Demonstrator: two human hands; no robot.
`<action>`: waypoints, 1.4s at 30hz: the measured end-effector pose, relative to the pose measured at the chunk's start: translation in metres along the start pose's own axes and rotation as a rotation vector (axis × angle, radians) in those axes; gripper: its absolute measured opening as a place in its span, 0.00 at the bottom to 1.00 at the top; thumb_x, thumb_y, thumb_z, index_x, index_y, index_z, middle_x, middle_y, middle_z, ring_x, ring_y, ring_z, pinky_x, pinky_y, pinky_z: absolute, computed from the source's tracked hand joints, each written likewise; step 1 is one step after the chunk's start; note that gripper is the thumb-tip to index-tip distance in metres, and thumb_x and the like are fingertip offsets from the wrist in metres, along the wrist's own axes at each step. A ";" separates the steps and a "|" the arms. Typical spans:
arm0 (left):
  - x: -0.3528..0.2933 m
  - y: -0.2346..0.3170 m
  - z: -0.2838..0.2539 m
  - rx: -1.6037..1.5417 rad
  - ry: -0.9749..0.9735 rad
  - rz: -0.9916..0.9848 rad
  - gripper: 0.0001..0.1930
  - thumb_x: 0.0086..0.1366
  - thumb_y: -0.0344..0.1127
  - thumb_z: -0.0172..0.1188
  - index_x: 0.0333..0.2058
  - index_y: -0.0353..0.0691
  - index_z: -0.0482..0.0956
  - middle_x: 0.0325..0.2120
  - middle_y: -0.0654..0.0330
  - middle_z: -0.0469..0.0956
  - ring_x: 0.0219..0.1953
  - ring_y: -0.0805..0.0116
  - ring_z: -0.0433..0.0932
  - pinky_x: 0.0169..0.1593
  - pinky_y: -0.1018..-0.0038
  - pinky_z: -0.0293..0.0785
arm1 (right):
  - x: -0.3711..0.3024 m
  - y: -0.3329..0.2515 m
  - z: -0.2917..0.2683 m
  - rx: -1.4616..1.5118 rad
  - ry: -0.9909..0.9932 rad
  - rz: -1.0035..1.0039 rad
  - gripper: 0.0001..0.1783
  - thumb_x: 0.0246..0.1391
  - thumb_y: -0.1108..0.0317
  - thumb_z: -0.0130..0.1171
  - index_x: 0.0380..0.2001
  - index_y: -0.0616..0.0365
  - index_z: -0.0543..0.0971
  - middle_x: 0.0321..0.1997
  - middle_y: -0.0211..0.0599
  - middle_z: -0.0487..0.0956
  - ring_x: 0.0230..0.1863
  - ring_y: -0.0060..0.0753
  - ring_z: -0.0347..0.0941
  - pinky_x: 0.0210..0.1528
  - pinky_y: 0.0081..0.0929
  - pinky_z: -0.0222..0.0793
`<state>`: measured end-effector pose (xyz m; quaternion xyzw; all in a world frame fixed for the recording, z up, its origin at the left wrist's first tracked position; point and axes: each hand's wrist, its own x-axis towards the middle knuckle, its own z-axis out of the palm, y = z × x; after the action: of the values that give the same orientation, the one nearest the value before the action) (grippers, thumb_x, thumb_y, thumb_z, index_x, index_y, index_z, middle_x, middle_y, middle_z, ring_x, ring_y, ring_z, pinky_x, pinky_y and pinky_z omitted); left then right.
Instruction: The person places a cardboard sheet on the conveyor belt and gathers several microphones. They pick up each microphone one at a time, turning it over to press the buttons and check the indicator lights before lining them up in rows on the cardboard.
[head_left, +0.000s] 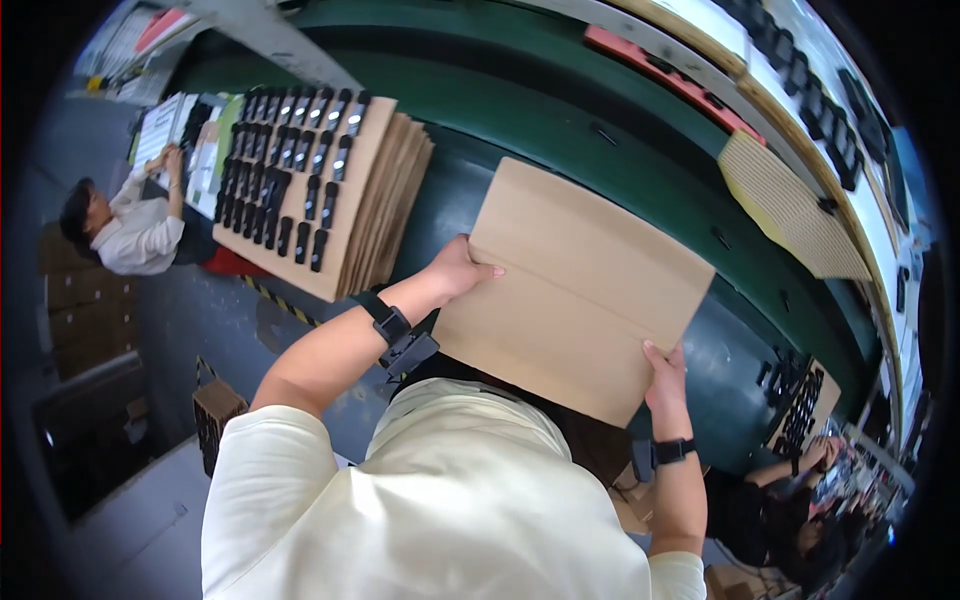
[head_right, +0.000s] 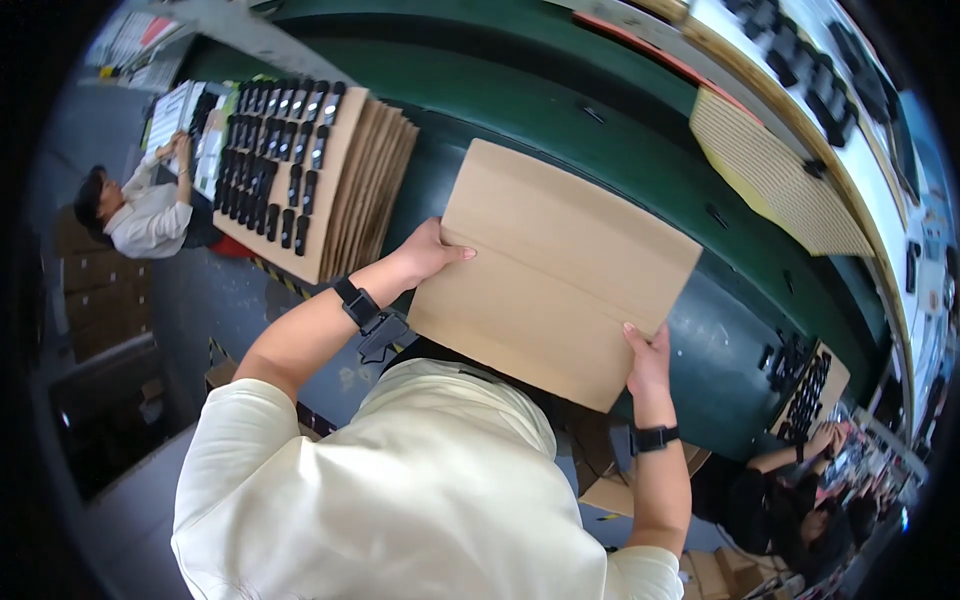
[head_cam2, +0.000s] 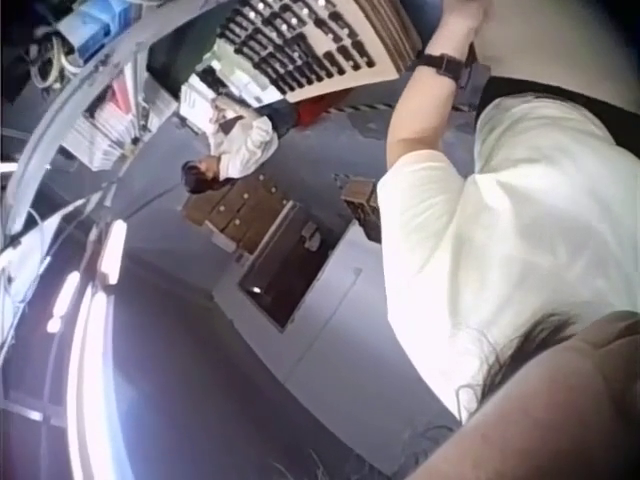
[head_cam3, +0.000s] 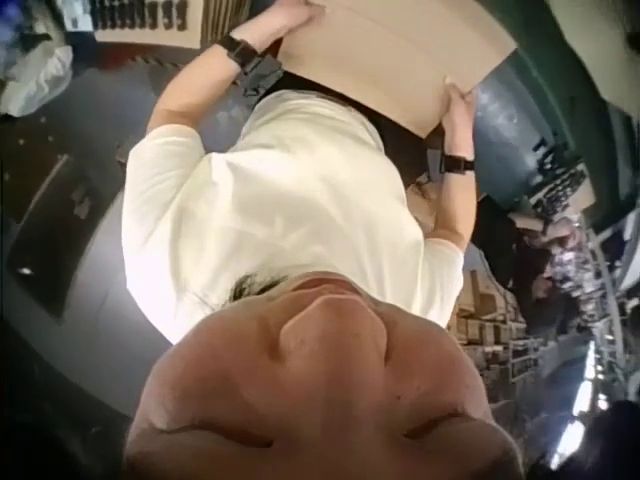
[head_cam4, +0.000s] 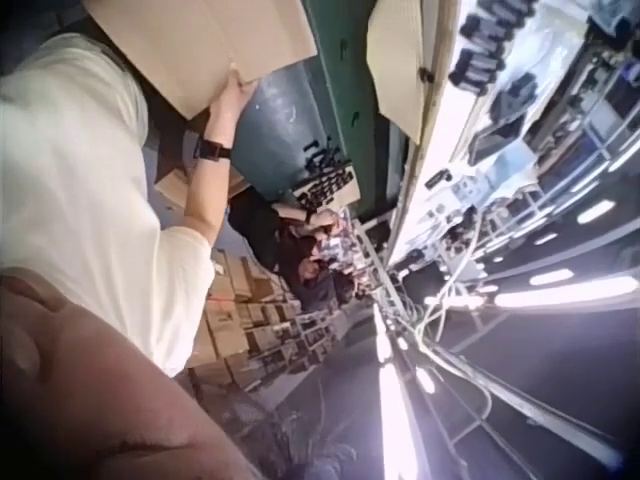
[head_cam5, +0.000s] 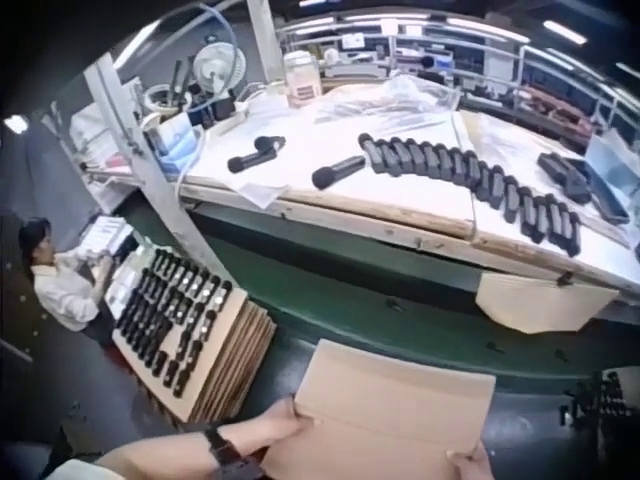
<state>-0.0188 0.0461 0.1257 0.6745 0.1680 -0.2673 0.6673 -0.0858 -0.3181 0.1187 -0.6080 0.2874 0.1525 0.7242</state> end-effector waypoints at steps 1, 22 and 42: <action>-0.006 0.008 -0.003 -0.020 -0.005 -0.004 0.21 0.56 0.22 0.63 0.49 0.23 0.71 0.45 0.47 0.78 0.46 0.61 0.78 0.50 0.68 0.75 | -0.005 -0.010 0.002 0.010 -0.030 -0.014 0.29 0.54 0.79 0.57 0.58 0.59 0.63 0.56 0.40 0.73 0.57 0.36 0.69 0.61 0.34 0.64; -0.116 0.113 -0.238 -0.069 0.133 0.020 0.21 0.56 0.25 0.65 0.47 0.20 0.72 0.42 0.48 0.79 0.43 0.59 0.80 0.46 0.67 0.77 | -0.078 -0.110 0.250 -0.044 -0.268 -0.009 0.26 0.58 0.74 0.54 0.59 0.57 0.62 0.59 0.42 0.70 0.59 0.40 0.68 0.61 0.40 0.64; -0.130 0.123 -0.476 0.202 0.236 0.080 0.24 0.59 0.24 0.60 0.55 0.29 0.68 0.49 0.54 0.77 0.50 0.63 0.76 0.56 0.69 0.69 | -0.084 -0.042 0.481 -0.036 -0.131 -0.122 0.33 0.52 0.72 0.62 0.58 0.64 0.60 0.53 0.49 0.73 0.54 0.39 0.71 0.55 0.32 0.67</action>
<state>0.0138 0.5280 0.2852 0.7712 0.1905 -0.1750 0.5816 -0.0170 0.1497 0.2482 -0.6260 0.1989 0.1527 0.7384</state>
